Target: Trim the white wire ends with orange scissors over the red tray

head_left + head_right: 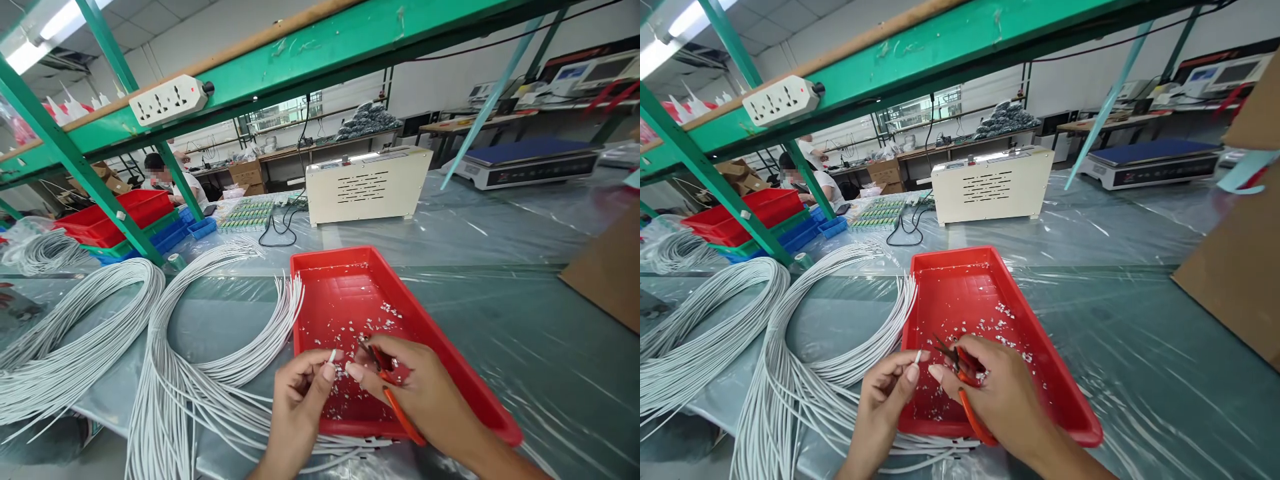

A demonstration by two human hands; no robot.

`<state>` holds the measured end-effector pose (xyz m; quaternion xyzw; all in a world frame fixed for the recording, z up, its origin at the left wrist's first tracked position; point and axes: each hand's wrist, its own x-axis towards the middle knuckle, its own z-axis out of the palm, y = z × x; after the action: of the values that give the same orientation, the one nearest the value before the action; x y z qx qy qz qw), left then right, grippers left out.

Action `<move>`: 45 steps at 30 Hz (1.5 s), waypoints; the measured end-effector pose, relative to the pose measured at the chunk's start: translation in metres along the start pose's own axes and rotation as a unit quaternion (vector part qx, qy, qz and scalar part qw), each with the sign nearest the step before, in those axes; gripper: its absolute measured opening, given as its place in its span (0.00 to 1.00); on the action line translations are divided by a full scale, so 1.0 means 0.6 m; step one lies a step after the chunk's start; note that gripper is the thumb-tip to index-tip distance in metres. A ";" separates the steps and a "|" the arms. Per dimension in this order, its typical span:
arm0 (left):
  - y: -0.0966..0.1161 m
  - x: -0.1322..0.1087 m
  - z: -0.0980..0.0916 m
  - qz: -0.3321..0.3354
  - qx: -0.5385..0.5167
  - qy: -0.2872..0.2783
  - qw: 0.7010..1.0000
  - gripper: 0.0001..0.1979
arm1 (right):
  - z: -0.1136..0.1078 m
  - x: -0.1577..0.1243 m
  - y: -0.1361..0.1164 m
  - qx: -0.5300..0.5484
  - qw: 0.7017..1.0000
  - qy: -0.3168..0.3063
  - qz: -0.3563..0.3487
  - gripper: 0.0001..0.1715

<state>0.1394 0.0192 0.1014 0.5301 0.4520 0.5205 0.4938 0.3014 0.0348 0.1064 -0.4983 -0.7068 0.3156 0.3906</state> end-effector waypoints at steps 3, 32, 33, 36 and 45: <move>-0.003 0.000 -0.003 -0.011 -0.041 0.000 0.999 0.12 | -0.004 -0.004 0.014 -0.165 0.984 0.040 -0.044 0.21; 0.007 -0.001 -0.001 -0.028 -0.072 -0.063 0.995 0.07 | -0.006 -0.011 0.015 -0.256 0.959 0.010 -0.118 0.25; 0.006 -0.001 -0.002 -0.023 -0.069 -0.072 0.995 0.08 | -0.007 -0.011 0.014 -0.255 0.960 0.006 -0.111 0.25; -0.001 -0.002 -0.005 -0.006 -0.050 -0.081 0.995 0.08 | -0.007 -0.010 0.011 -0.251 0.964 -0.006 -0.089 0.25; -0.002 -0.004 -0.011 -0.027 -0.041 -0.085 0.995 0.09 | -0.004 -0.009 0.006 -0.258 0.963 -0.008 -0.077 0.21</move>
<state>0.1326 0.0173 0.0999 0.5397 0.4005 0.4779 0.5656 0.3064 0.0311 0.1031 -0.5234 -0.8038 0.0954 0.2661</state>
